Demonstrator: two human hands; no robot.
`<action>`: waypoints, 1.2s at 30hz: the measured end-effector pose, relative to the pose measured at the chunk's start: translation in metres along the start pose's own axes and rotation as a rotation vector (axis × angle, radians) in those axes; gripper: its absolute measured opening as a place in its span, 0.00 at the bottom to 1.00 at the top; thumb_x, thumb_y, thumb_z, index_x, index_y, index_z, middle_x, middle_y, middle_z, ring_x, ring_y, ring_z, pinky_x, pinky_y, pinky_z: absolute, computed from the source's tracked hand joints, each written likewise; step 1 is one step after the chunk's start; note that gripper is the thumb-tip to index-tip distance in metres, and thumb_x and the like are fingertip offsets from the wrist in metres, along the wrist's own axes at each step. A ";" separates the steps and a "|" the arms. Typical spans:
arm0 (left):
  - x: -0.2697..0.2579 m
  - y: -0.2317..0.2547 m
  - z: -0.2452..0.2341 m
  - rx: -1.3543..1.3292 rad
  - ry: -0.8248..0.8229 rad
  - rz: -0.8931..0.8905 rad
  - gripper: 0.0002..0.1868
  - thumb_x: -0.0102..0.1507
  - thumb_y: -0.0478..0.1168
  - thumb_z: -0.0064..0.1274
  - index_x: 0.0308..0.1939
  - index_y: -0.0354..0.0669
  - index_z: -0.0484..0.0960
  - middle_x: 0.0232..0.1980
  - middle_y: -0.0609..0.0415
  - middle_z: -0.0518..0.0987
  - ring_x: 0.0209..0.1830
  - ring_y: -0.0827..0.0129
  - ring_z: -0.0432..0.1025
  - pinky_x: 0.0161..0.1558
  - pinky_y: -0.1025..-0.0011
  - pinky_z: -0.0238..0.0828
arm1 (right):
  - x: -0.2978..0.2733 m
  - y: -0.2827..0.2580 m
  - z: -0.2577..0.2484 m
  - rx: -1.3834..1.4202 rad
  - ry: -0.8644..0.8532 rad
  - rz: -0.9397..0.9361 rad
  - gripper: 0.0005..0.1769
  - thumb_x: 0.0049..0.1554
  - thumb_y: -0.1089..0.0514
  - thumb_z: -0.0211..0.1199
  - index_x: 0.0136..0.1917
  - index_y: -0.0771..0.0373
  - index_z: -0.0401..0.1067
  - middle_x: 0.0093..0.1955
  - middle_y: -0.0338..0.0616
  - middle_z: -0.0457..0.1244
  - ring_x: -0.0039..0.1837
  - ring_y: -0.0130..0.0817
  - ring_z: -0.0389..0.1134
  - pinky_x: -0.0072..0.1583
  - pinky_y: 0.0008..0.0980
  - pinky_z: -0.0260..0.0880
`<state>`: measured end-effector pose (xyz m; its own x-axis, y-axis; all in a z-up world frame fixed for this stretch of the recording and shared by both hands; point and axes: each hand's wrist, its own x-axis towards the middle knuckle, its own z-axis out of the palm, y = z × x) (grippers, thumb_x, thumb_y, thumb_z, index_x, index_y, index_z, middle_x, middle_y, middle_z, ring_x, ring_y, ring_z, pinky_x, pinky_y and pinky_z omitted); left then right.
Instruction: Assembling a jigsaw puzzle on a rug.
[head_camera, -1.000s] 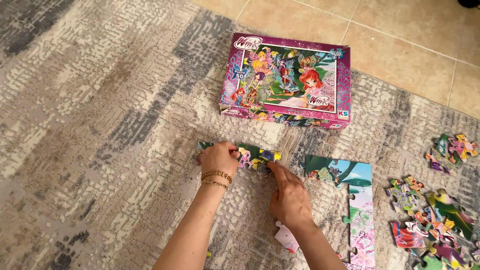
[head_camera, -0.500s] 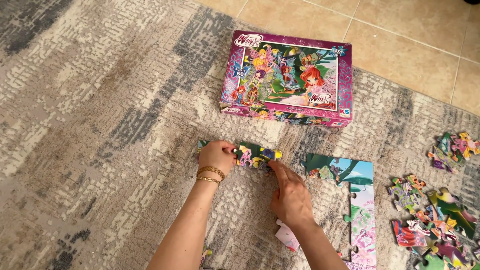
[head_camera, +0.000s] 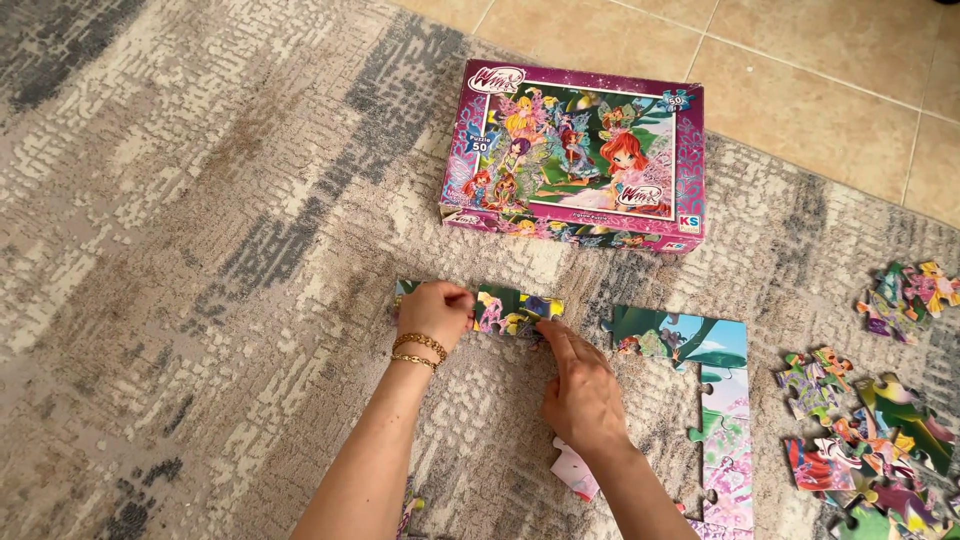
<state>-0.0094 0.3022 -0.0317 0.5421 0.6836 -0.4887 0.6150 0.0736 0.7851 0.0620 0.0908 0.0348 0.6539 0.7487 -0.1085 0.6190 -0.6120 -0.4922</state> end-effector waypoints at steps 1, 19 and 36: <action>0.006 -0.008 -0.001 0.001 0.002 -0.001 0.08 0.67 0.36 0.52 0.43 0.38 0.87 0.34 0.51 0.87 0.28 0.74 0.81 0.31 0.76 0.79 | -0.001 0.002 0.002 0.002 -0.001 -0.001 0.43 0.44 0.76 0.56 0.72 0.55 0.62 0.72 0.50 0.60 0.72 0.47 0.62 0.74 0.40 0.59; -0.029 -0.016 -0.093 0.165 0.131 0.418 0.23 0.58 0.36 0.62 0.58 0.48 0.83 0.50 0.55 0.87 0.44 0.69 0.81 0.47 0.67 0.80 | 0.058 -0.024 0.070 1.040 0.047 0.349 0.13 0.59 0.62 0.62 0.55 0.70 0.77 0.39 0.47 0.73 0.34 0.28 0.71 0.34 0.28 0.67; -0.036 -0.010 -0.093 0.764 0.062 0.400 0.40 0.51 0.50 0.70 0.67 0.63 0.72 0.77 0.64 0.60 0.78 0.63 0.51 0.76 0.52 0.39 | 0.070 -0.055 0.060 0.414 0.060 0.453 0.11 0.57 0.59 0.66 0.52 0.62 0.80 0.39 0.43 0.75 0.37 0.28 0.76 0.45 0.28 0.75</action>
<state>-0.0888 0.3445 0.0132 0.7811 0.5944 -0.1912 0.6136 -0.6741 0.4113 0.0476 0.1919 0.0019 0.8434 0.4142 -0.3423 0.0615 -0.7073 -0.7043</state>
